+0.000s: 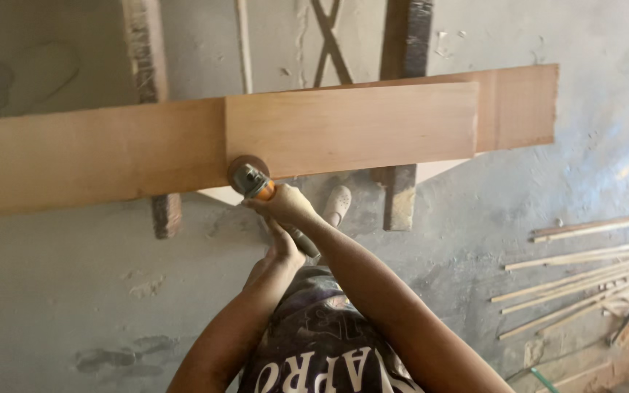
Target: The person uses an angle grinder with a sanding disc to smooth the surface of a long wooden plank resting on a wooden stand. They move the tool back and forth along the plank, then flip it to sand the other side.
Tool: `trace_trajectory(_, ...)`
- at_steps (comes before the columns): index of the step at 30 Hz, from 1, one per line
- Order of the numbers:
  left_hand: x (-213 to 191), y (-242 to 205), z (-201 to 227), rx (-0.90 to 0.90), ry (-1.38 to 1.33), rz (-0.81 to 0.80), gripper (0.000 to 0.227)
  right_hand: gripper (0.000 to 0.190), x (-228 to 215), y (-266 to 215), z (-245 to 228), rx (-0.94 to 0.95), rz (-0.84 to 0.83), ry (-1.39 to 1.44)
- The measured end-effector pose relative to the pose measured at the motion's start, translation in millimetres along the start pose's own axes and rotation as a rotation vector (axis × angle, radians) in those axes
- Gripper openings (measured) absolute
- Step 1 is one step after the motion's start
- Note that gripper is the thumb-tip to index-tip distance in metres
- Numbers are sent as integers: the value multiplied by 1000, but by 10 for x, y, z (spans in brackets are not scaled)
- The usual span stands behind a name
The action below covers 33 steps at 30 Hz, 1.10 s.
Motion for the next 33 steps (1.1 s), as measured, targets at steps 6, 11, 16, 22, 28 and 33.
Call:
trace_trajectory(6,487,-159,-668,-122,121,-112,75,65,-402,-254,546,74,-33,-38)
trace_trajectory(11,779,-293,-1217,-222,240,-218,77,57,-674,-337,1366,159,110,199)
trace_trajectory(16,1334,-336,-1616,-284,360,-367,79,47,-977,-305,2522,384,247,443)
trace_trajectory(22,2301,-402,-1993,-382,563,-601,83,47,-1561,-379,3422,279,528,950)
trace_trajectory(28,2344,-454,-1773,-435,572,-593,83,51,-1599,-362,3323,297,586,978)
trace_trajectory(33,2079,-376,-1471,-410,501,-533,85,51,-1423,-214,2861,250,518,889)
Point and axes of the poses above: each hand's wrist, its own y-axis towards the middle knuckle, its own x-axis out of the palm, z = x × y, the point moved 10 cm from there along y, towards the middle knuckle, and after that the axes turned 5 degrees about -y, right-handed, at the moved point
